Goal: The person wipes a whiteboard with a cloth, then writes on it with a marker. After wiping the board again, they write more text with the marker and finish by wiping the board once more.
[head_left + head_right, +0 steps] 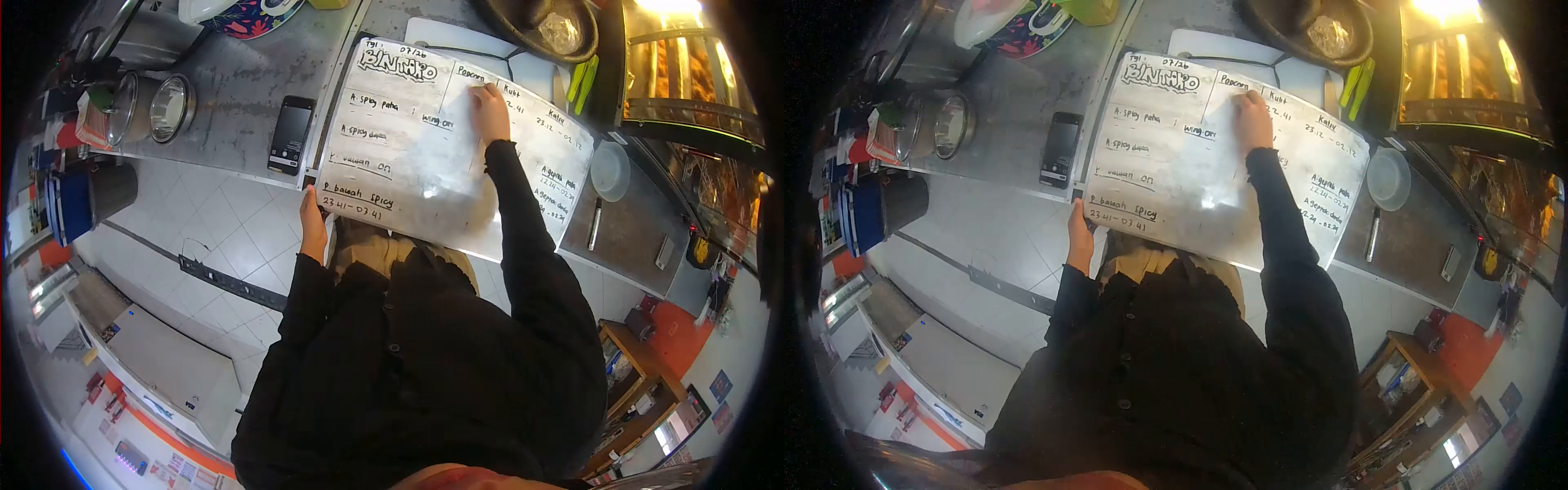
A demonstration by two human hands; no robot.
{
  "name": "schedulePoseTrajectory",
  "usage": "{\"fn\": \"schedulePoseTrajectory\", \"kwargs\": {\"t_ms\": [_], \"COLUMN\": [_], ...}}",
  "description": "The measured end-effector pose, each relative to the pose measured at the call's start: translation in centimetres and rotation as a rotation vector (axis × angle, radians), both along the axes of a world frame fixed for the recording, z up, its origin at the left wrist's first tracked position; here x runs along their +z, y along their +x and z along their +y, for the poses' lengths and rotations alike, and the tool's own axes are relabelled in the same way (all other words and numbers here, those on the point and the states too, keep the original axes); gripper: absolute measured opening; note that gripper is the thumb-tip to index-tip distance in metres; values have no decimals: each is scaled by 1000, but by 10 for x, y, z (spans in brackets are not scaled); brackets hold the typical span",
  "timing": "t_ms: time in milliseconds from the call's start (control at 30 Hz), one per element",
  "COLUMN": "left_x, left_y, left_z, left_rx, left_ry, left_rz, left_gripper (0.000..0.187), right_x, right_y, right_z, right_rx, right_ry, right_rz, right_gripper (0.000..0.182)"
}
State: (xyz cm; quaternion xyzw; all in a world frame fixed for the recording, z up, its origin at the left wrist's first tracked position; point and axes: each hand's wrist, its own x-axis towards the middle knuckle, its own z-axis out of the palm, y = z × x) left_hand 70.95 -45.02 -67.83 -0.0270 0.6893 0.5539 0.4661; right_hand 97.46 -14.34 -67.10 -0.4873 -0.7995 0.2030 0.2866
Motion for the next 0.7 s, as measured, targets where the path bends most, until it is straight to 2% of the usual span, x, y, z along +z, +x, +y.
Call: {"fn": "schedulePoseTrajectory", "kwargs": {"t_ms": [100,233,367,433,567,700], "left_x": [-1,-1,-7,-8,-5,-1], "left_y": [0,1,-3,-3,0,0], "left_z": [-4,-1,-4,-3,-1,1], "left_rx": [-31,-27,-64,-41,-39,-26], "left_ry": [10,-6,16,-13,-7,1], "left_rz": [5,12,2,35,33,33], "left_gripper": [43,44,45,45,44,42], "right_x": [-2,-4,-3,-3,0,9], "right_y": [-4,-12,-7,-14,-7,17], "right_z": [8,4,5,-2,-30,-38], "right_rx": [-116,22,-74,-84,145,184], "right_ry": [40,58,20,113,118,151], "right_rz": [3,-17,-10,31,-79,-78], "right_gripper": [12,13,15,17,19,16]}}
